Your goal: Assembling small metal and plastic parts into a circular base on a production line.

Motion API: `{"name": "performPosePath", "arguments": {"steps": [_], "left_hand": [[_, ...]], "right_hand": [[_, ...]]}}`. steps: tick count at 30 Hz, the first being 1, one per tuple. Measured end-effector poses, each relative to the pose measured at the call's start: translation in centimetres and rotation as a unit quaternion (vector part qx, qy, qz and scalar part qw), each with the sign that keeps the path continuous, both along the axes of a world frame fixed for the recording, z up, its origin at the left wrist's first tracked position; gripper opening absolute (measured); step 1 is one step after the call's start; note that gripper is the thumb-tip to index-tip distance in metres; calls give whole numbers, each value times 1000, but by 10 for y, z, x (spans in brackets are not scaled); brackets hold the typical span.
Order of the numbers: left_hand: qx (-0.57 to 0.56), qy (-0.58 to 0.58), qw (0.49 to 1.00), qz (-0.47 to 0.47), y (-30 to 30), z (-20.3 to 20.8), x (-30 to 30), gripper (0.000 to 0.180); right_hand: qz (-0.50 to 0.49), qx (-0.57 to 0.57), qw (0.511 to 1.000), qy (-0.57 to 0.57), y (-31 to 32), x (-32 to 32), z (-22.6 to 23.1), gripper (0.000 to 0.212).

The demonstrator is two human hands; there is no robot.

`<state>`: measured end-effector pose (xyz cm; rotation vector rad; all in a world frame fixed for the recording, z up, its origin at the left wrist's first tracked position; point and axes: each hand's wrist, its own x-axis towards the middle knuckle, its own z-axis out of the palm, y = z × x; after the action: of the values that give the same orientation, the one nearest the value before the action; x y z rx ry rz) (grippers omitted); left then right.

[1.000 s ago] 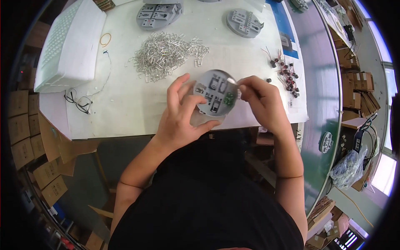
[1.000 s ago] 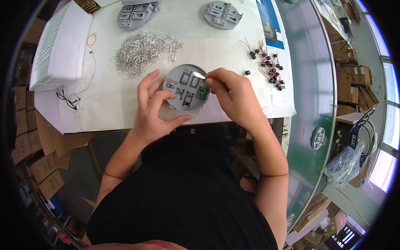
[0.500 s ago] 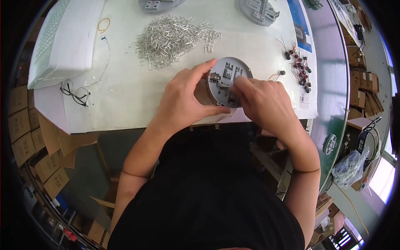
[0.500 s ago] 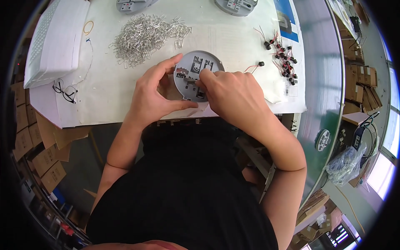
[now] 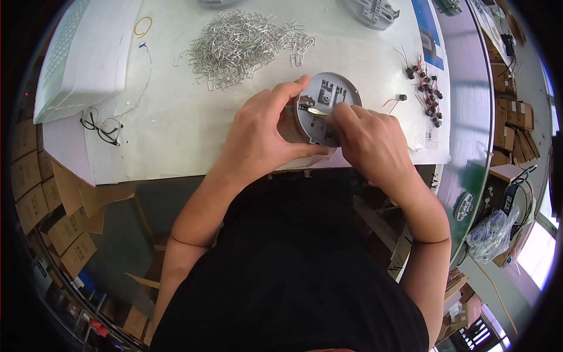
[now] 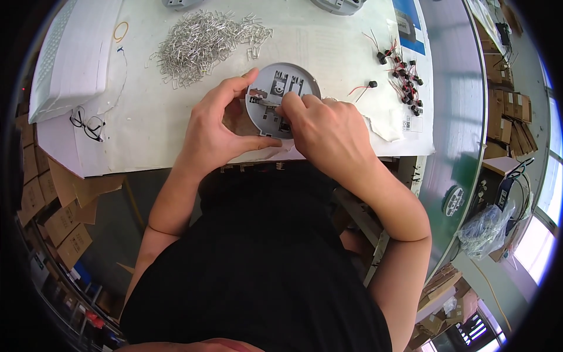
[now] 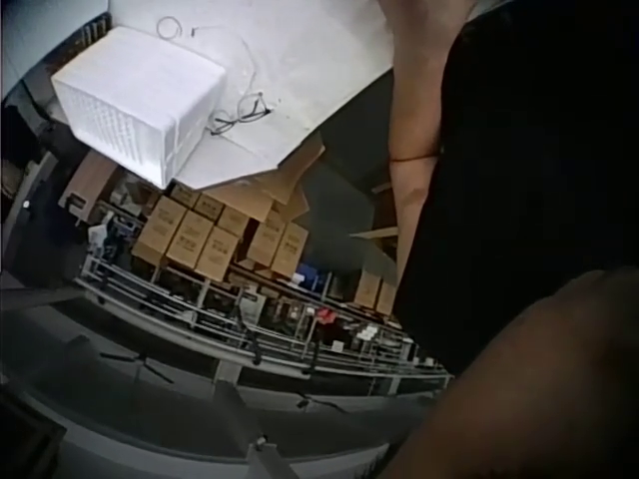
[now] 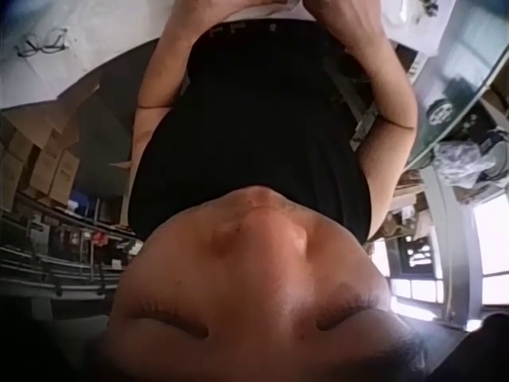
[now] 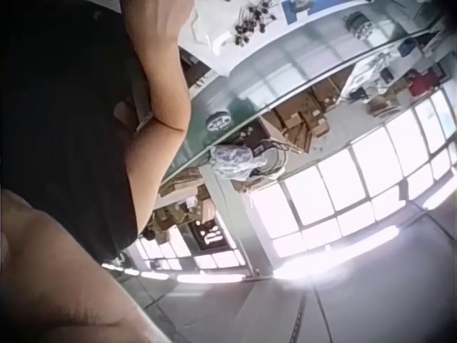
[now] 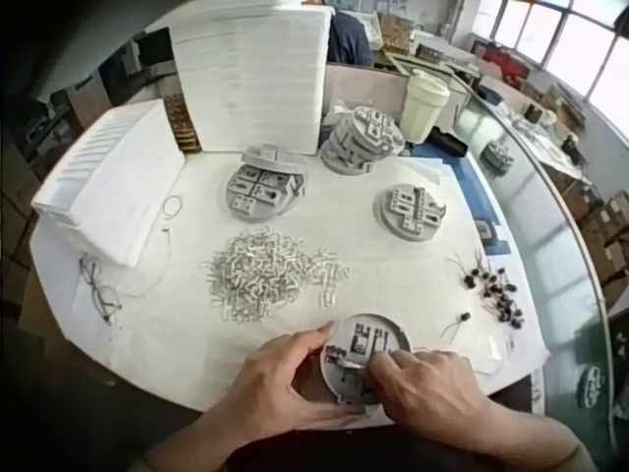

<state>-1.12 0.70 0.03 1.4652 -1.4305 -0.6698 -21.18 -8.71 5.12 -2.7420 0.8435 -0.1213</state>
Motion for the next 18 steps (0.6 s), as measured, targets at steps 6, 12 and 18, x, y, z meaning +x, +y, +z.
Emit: {"name": "performPosePath", "arguments": {"steps": [6, 12, 18], "left_hand": [[5, -10, 1000, 0, 1, 2, 0, 97], [-1, -15, 1000, -1, 1, 0, 0, 98], [14, -29, 999, -4, 0, 1, 0, 100]], "right_hand": [[6, -3, 1000, 3, 2, 0, -1, 12], [32, -24, 999, 23, 1, 3, 1, 17], [48, -159, 977, 135, 11, 21, 20, 19]]}}
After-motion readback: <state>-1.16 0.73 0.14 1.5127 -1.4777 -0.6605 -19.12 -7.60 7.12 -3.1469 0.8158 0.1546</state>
